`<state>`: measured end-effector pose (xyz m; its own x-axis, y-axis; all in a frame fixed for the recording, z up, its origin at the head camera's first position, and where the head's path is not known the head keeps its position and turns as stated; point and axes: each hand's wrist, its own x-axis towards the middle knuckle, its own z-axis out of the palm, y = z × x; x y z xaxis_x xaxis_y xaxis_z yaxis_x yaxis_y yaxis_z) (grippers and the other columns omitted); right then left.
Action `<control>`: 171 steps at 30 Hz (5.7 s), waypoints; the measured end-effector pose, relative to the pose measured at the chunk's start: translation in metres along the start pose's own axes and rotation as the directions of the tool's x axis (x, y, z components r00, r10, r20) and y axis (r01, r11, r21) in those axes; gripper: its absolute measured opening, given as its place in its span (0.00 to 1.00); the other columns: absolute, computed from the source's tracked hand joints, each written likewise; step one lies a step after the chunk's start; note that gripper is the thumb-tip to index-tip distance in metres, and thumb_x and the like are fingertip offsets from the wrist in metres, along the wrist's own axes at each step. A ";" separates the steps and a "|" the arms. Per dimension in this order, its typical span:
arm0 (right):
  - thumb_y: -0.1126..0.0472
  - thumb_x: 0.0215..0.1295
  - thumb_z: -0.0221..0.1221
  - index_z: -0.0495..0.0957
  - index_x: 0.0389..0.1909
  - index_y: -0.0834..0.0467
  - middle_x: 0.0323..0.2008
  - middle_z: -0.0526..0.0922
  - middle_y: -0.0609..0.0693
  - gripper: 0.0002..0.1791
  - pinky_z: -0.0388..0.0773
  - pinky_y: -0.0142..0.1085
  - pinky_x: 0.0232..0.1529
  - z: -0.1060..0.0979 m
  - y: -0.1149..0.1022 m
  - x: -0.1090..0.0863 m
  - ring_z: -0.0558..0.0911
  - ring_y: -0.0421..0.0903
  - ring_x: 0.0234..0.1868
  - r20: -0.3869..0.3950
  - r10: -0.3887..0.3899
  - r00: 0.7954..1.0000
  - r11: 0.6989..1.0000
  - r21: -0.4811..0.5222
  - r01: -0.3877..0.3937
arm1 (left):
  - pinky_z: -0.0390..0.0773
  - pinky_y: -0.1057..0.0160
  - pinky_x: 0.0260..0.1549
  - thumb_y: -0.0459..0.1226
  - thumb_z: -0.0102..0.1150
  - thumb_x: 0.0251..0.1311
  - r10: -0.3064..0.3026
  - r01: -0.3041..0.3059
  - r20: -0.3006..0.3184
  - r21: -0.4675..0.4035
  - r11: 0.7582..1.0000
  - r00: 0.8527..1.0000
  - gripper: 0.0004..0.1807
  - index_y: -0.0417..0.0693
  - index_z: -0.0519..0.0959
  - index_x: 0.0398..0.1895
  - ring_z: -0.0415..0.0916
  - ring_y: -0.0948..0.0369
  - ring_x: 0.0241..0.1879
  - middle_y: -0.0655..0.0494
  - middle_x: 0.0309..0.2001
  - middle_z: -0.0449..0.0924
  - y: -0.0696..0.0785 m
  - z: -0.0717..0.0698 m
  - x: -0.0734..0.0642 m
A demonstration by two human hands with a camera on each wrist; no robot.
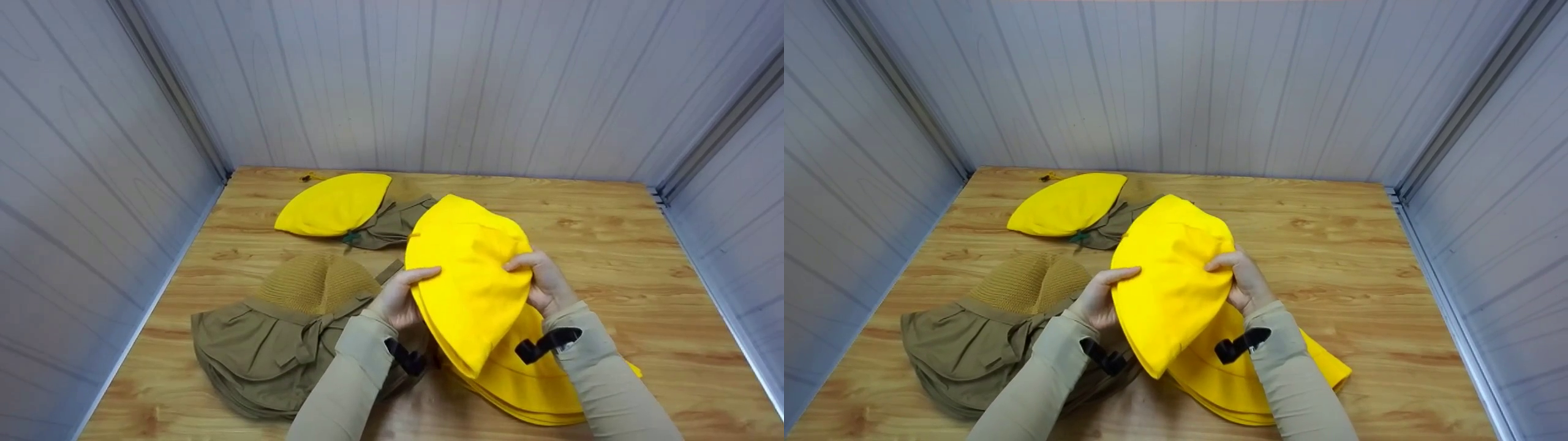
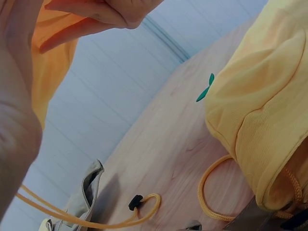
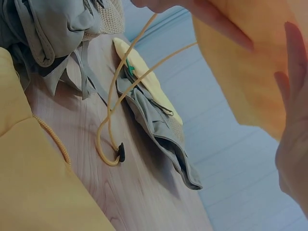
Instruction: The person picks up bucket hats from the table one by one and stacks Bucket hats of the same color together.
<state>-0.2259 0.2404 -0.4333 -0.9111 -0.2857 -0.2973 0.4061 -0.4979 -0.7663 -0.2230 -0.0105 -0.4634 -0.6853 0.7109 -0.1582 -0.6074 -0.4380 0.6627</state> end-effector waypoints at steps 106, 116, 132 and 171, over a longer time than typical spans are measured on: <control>0.62 0.54 0.73 0.75 0.45 0.43 0.31 0.77 0.29 0.21 0.83 0.28 0.39 -0.144 0.036 -0.157 0.81 0.31 0.35 -0.705 -0.141 0.695 0.916 -0.359 -0.178 | 0.78 0.67 0.38 0.38 0.70 0.59 0.254 0.196 -0.278 0.932 0.304 0.926 0.10 0.43 0.84 0.41 0.78 0.63 0.38 0.55 0.43 0.84 -0.053 0.034 0.005; 0.52 0.58 0.70 0.69 0.62 0.67 0.57 0.78 0.66 0.37 0.72 0.45 0.60 -0.142 0.043 -0.155 0.76 0.54 0.57 -0.659 -0.423 0.623 0.516 -0.740 -0.432 | 0.71 0.69 0.27 0.42 0.73 0.55 0.330 0.314 -0.307 0.949 0.034 0.892 0.11 0.47 0.80 0.29 0.69 0.65 0.26 0.58 0.27 0.77 -0.072 0.033 0.015; 0.54 0.72 0.57 0.71 0.64 0.68 0.68 0.68 0.67 0.27 0.53 0.65 0.70 -0.065 0.058 -0.111 0.60 0.68 0.72 -0.083 -0.434 0.897 -0.045 -0.992 -0.114 | 0.81 0.65 0.46 0.64 0.50 0.66 0.413 0.340 -0.021 0.606 -0.719 0.911 0.32 0.47 0.82 0.50 0.76 0.57 0.52 0.52 0.49 0.81 -0.082 0.066 0.016; 0.34 0.75 0.41 0.35 0.79 0.52 0.79 0.27 0.56 0.44 0.10 0.70 0.62 -0.072 0.105 -0.048 0.23 0.63 0.77 -0.069 -0.050 0.996 -0.071 -0.995 -0.072 | 0.58 0.48 0.73 0.55 0.49 0.72 0.166 0.215 -0.456 0.671 0.710 0.875 0.43 0.45 0.45 0.80 0.53 0.46 0.76 0.43 0.78 0.48 -0.006 0.046 0.082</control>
<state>-0.1444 0.2609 -0.5405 -0.9329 -0.2035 -0.2972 -0.0336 0.8707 -0.4907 -0.2569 0.0754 -0.4465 -0.8831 0.2984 -0.3620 -0.3087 0.2112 0.9274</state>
